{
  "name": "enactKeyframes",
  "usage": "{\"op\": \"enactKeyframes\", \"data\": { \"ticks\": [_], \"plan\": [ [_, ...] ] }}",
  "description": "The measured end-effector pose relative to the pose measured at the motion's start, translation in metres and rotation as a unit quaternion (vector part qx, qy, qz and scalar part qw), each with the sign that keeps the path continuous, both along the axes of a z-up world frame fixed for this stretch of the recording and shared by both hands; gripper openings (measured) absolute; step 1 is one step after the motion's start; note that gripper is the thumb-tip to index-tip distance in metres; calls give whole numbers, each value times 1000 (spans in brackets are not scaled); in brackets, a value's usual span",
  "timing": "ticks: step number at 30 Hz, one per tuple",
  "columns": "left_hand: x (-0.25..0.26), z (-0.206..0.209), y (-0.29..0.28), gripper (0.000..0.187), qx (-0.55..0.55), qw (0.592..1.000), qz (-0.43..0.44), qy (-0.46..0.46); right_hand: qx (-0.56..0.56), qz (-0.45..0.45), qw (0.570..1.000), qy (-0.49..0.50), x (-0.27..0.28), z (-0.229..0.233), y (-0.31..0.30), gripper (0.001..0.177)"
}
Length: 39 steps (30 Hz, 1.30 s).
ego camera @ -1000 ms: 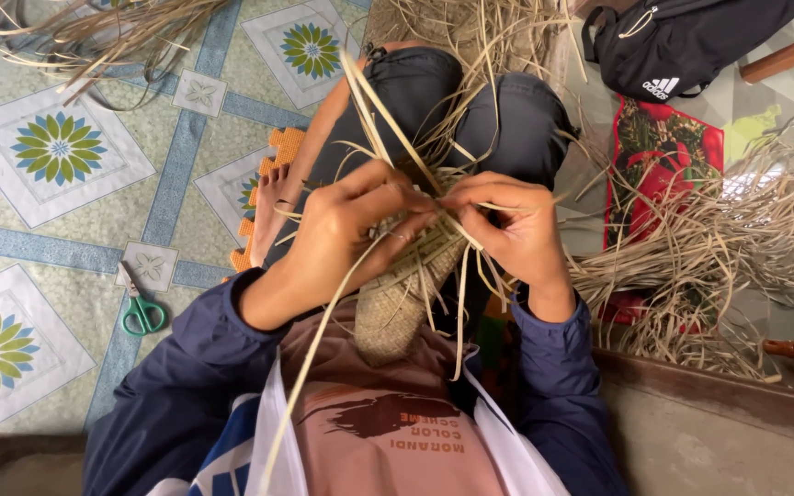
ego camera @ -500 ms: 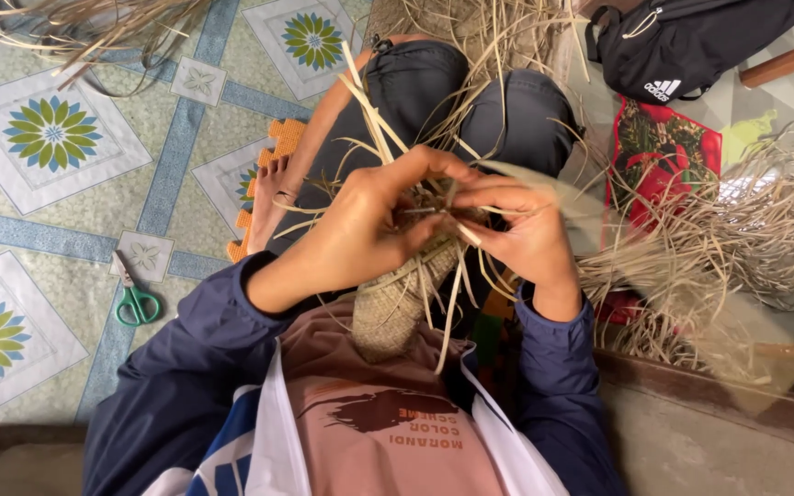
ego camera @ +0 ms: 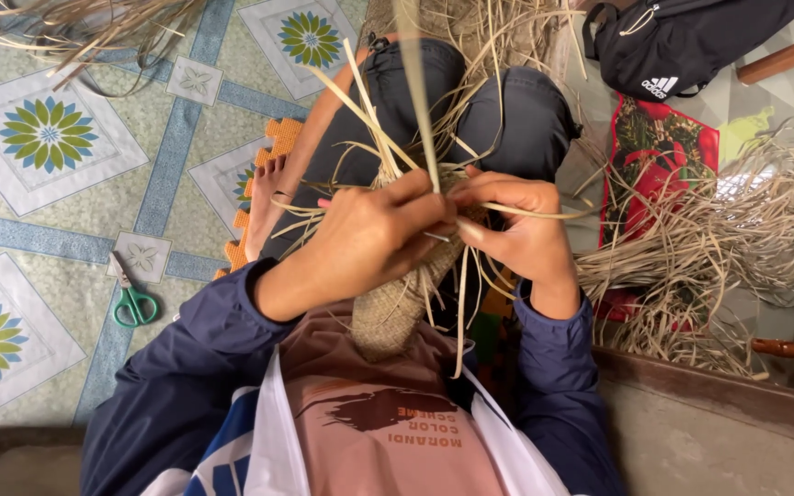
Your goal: Weaving dried plant fibers together to create a cylindrical object, possibly a basket or container.
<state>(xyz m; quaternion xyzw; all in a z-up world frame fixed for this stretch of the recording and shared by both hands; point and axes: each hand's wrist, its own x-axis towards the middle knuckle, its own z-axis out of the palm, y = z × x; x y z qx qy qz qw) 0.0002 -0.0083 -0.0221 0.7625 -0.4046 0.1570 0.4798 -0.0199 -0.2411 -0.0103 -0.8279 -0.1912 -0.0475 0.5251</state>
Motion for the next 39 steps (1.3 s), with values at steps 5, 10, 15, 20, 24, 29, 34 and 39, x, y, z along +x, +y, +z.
{"op": "enactKeyframes", "data": {
  "ticks": [5,10,15,20,24,29,34,39],
  "plan": [
    [-6,19,15,31,-24,997,2,69,7,-17,1000,-13,2,-2,2,14],
    [-21,12,13,41,-48,998,48,-3,9,-46,999,-19,2,-2,9,12],
    [-23,4,5,19,-39,983,116,-138,15,-60,998,-1,2,-9,10,9],
    [-25,7,-1,12,-15,975,155,-157,33,-62,997,13,2,-14,4,13],
    [-27,11,-3,7,10,965,187,-183,27,-55,998,22,2,-12,2,12],
    [-30,10,-7,7,37,957,209,-199,22,-49,998,20,3,-11,1,12],
    [-30,2,-11,4,21,957,200,-208,46,-48,997,40,2,-4,4,11],
    [-28,-14,-16,17,-137,980,116,-90,60,-41,995,64,5,3,2,15]
  ]
}}
